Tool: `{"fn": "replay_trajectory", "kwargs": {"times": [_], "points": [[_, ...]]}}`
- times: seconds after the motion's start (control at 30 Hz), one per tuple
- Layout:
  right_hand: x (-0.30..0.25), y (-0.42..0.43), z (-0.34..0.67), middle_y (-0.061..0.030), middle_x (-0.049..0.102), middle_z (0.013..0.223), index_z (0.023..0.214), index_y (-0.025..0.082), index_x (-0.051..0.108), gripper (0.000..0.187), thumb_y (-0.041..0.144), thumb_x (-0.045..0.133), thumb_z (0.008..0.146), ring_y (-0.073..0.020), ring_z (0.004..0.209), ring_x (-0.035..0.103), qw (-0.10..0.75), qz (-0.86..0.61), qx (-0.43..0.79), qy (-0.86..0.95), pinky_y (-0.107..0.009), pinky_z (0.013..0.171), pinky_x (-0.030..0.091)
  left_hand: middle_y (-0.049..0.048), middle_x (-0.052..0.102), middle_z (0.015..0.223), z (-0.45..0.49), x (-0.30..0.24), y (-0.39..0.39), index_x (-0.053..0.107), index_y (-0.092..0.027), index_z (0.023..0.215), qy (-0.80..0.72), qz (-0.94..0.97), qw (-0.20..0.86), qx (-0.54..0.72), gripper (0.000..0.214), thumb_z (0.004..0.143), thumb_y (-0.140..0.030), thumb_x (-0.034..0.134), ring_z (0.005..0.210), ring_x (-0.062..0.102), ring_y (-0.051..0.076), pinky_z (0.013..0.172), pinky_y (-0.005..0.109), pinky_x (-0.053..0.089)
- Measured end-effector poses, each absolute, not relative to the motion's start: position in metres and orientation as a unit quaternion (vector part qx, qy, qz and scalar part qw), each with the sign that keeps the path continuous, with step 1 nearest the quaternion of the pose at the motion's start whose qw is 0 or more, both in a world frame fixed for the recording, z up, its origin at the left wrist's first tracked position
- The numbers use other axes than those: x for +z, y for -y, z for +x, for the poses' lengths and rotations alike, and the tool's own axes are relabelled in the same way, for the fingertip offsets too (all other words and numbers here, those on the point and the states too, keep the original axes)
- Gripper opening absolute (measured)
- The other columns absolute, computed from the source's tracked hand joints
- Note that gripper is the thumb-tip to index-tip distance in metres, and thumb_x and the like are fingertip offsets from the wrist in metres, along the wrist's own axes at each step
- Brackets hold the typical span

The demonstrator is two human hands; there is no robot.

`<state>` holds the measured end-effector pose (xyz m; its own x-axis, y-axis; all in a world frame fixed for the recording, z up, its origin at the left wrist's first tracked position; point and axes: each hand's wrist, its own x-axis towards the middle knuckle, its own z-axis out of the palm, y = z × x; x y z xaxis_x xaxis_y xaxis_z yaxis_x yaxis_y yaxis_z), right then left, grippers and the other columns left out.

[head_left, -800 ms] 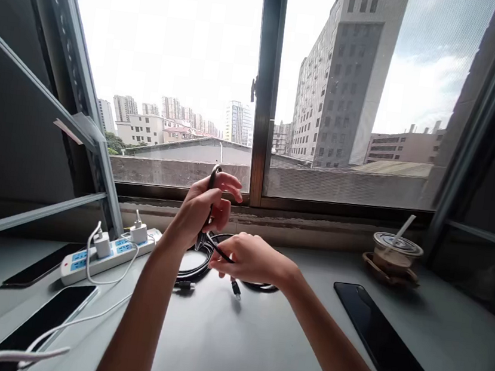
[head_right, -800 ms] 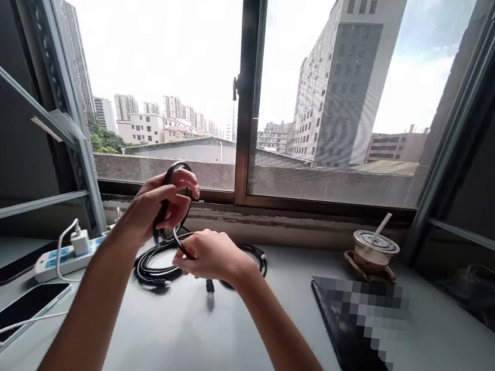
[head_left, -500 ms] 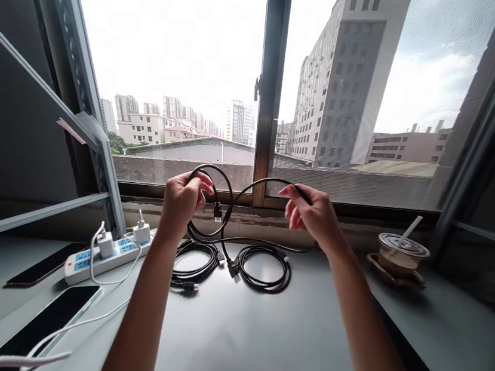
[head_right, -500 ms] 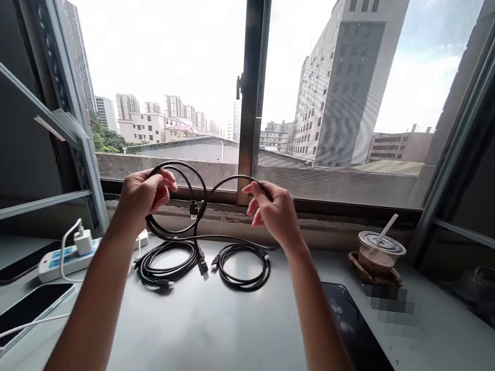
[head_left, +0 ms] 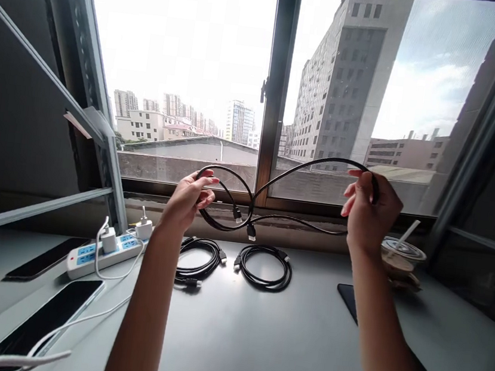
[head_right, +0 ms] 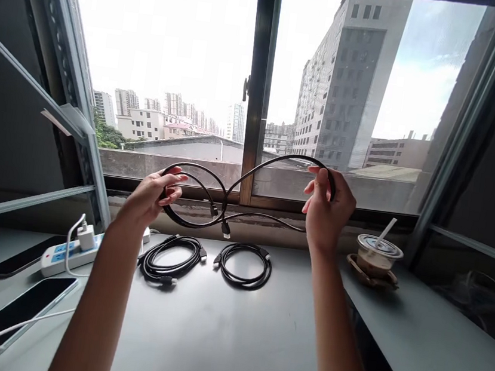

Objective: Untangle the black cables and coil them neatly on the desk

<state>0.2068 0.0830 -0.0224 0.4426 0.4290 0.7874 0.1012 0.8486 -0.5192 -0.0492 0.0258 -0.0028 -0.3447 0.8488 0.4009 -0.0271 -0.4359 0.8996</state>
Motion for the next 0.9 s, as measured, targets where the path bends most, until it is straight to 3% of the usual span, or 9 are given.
{"fn": "replay_trajectory", "kwargs": {"times": [0.17,0.3,0.4,0.5,0.6,0.7,0.8,0.9], "points": [[-0.025,-0.063,0.18,0.0042,0.049,0.058,0.087,0.019,0.063,0.029,0.043,0.049,0.085,-0.0047,0.035,0.034,0.786,-0.249,0.12,0.553,-0.021,0.034,0.027,0.002,0.059,0.077,-0.009,-0.016,-0.032,0.049,-0.014,0.089,-0.452,0.58,0.275,0.619,0.015,0.084,-0.027,0.053,0.035,0.047,0.004,0.029,0.015,0.033],[-0.029,-0.042,0.165,0.0038,0.051,0.058,0.091,0.02,0.064,0.028,0.042,0.048,0.087,-0.0052,0.037,0.037,0.725,-0.227,0.126,0.639,-0.021,0.036,0.028,0.0044,0.061,0.083,0.004,-0.029,-0.044,0.053,-0.014,0.087,-0.437,0.592,0.191,0.649,0.028,0.088,-0.041,0.046,0.033,0.049,0.004,0.027,0.016,0.029],[-0.029,-0.03,0.163,0.003,0.052,0.059,0.091,0.021,0.066,0.025,0.039,0.048,0.088,-0.006,0.041,0.042,0.708,-0.214,0.089,0.668,-0.022,0.04,0.029,0.0058,0.062,0.085,-0.006,-0.029,-0.048,0.054,-0.013,0.086,-0.427,0.57,0.175,0.68,0.03,0.09,-0.041,0.042,0.033,0.049,0.004,0.028,0.017,0.03],[-0.027,-0.026,0.168,0.0028,0.053,0.06,0.09,0.022,0.066,0.023,0.036,0.048,0.088,-0.0064,0.043,0.043,0.737,-0.218,0.052,0.638,-0.023,0.042,0.029,0.0043,0.063,0.073,-0.02,-0.022,-0.045,0.056,-0.012,0.084,-0.439,0.53,0.164,0.707,0.028,0.091,-0.035,0.041,0.04,0.055,0.007,0.039,0.018,0.043],[-0.026,-0.028,0.173,0.0027,0.052,0.06,0.09,0.022,0.065,0.022,0.034,0.048,0.089,-0.0071,0.043,0.042,0.767,-0.225,0.04,0.6,-0.024,0.043,0.03,0.004,0.063,0.059,-0.023,-0.014,-0.037,0.06,-0.012,0.082,-0.44,0.533,0.189,0.697,0.029,0.092,-0.033,0.042,0.057,0.063,0.012,0.06,0.022,0.051],[-0.026,-0.028,0.173,0.0024,0.051,0.059,0.088,0.021,0.065,0.02,0.032,0.049,0.088,-0.0083,0.046,0.045,0.775,-0.219,0.032,0.592,-0.024,0.045,0.031,0.0071,0.068,0.07,-0.013,-0.013,-0.031,0.06,-0.012,0.082,-0.426,0.564,0.239,0.666,0.026,0.091,-0.03,0.044,0.075,0.066,0.013,0.072,0.021,0.05],[-0.028,-0.027,0.171,0.0025,0.052,0.058,0.086,0.021,0.065,0.02,0.032,0.049,0.089,-0.0081,0.046,0.046,0.753,-0.209,0.023,0.624,-0.024,0.045,0.032,0.0031,0.063,0.057,0.001,-0.017,-0.03,0.055,-0.013,0.082,-0.41,0.597,0.295,0.623,0.024,0.093,-0.029,0.041,0.059,0.064,0.013,0.057,0.02,0.049],[-0.028,-0.034,0.176,0.003,0.053,0.059,0.087,0.021,0.066,0.022,0.034,0.048,0.089,-0.0061,0.042,0.044,0.707,-0.217,0.015,0.673,-0.022,0.042,0.031,-0.0075,0.04,0.035,0.002,-0.02,-0.03,0.052,-0.015,0.082,-0.419,0.593,0.304,0.616,0.024,0.094,-0.029,0.036,0.028,0.039,0.009,0.032,0.018,0.032]]}}
